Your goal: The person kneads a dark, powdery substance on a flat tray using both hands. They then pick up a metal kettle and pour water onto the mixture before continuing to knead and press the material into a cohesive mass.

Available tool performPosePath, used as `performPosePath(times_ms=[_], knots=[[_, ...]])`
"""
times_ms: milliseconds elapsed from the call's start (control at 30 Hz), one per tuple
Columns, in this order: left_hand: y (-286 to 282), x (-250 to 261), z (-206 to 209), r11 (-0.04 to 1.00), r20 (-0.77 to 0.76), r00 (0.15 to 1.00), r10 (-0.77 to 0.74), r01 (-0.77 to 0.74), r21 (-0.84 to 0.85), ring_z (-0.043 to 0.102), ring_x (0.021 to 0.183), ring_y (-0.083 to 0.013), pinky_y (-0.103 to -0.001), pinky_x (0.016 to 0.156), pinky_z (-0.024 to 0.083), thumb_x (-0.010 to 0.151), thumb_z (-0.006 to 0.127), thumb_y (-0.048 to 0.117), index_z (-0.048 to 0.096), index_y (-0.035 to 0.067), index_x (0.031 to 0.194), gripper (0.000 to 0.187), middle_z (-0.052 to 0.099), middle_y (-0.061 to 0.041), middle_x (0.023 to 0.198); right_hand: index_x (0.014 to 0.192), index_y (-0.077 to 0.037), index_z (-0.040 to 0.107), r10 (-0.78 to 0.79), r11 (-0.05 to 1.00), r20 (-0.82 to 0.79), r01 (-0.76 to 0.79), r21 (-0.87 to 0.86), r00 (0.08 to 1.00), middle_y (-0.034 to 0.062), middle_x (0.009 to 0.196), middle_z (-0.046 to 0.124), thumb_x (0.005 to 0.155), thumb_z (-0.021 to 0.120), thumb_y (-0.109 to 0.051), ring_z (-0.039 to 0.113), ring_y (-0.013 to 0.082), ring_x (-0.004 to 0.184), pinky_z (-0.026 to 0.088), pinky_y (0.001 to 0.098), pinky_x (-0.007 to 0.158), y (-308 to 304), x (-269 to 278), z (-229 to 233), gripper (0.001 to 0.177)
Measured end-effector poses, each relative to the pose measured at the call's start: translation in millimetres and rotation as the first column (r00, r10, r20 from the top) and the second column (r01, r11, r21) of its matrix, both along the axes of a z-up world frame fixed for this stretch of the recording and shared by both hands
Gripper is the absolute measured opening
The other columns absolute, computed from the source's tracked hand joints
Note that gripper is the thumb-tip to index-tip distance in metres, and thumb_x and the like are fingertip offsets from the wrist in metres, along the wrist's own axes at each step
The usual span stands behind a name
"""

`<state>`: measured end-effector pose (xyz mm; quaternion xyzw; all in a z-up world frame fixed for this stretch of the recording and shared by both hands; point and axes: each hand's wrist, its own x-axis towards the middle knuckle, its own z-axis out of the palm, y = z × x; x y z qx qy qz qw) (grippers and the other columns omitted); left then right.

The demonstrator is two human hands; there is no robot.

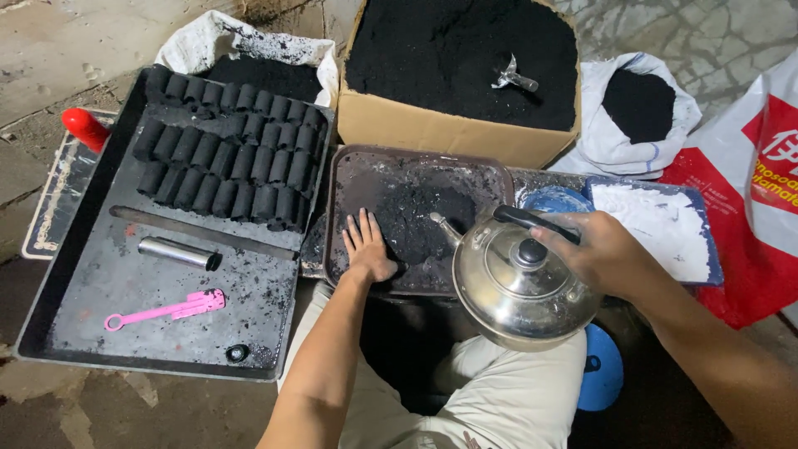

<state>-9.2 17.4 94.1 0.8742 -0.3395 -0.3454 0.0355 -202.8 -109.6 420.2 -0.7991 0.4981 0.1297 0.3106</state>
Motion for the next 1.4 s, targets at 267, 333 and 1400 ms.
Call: performPosePath(times_ms=[267,333,1400], knots=[[1,0,2,1.0,0.009,1.0,-0.01,0.01,0.0,-0.031,0.151,-0.0436,-0.055,0.123,-0.014,0.083,0.063,0.026,-0.02,0.0,0.16,0.116,-0.033,-0.016,0.167,0.131,-0.012,0.072,0.036,0.999,-0.074,-0.038,-0.021,0.997,0.008,0.121,0.079,0.094,0.063,-0.038,0.073,0.0244,0.108,0.051,0.0346,0.094,1,8,-3,0.046],[2,1,5,1.0,-0.006,1.0,-0.01,0.01,-0.005,-0.032,0.15,-0.043,-0.054,0.123,-0.015,0.086,0.067,0.031,-0.021,0.001,0.159,0.118,-0.034,-0.016,0.166,0.125,-0.012,0.075,0.075,0.996,-0.106,-0.08,-0.043,0.992,0.0084,0.111,0.081,0.095,0.063,-0.039,0.074,0.0239,0.099,0.051,0.0345,0.088,0,8,-7,0.042],[7,-2,-1,0.989,-0.038,0.999,0.025,-0.03,-0.145,-0.025,0.151,-0.0487,-0.059,0.123,-0.013,0.079,0.07,0.029,-0.008,-0.001,0.162,0.118,-0.024,-0.022,0.168,0.135,-0.009,0.069,0.331,0.928,-0.138,-0.348,-0.134,0.934,0.0184,0.13,0.072,0.1,0.061,-0.036,0.076,0.0251,0.088,0.061,0.039,0.083,-7,13,-18,0.044]])
